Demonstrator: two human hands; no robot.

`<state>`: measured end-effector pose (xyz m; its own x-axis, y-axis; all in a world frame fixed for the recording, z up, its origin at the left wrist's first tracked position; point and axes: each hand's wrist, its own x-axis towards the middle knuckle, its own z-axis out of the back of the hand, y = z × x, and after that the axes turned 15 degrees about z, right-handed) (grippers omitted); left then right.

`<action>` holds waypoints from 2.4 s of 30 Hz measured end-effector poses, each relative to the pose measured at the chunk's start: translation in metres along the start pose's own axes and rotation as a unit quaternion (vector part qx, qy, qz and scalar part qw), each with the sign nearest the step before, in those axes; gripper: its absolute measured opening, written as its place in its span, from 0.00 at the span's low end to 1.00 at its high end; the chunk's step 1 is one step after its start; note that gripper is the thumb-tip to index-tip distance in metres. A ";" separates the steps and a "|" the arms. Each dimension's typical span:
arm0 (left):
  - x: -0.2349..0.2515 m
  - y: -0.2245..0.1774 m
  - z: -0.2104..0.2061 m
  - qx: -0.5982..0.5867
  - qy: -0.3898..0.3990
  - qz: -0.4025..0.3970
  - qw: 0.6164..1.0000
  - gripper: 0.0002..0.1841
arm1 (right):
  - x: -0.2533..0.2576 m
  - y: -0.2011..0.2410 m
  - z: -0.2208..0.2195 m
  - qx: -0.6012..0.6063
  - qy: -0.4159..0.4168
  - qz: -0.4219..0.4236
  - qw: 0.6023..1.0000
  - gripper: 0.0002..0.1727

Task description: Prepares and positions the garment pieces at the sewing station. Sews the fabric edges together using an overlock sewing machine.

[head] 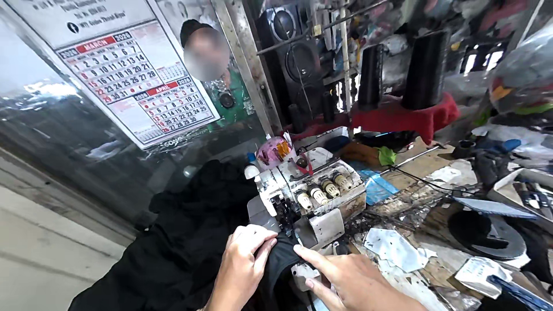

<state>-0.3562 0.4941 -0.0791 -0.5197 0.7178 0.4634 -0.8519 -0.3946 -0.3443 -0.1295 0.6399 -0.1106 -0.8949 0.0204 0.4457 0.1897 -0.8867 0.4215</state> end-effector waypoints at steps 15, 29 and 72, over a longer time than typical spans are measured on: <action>-0.016 -0.027 -0.002 0.039 -0.021 0.029 0.999 0.13 | -0.002 0.003 0.001 0.020 0.036 0.015 0.999 0.33; -0.026 0.007 0.016 0.042 0.035 0.110 0.992 0.18 | 0.049 0.011 -0.005 0.200 0.141 -0.008 0.970 0.35; -0.077 0.163 0.213 -0.332 0.058 0.199 0.920 0.12 | 0.115 0.097 0.059 0.179 -0.047 0.114 0.976 0.22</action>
<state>-0.4688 0.2521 0.0025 -0.7389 0.6639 0.1148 -0.3484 -0.2307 -0.9085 -0.1901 0.5835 0.0279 -0.7756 -0.1018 0.6230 0.5233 -0.6556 0.5444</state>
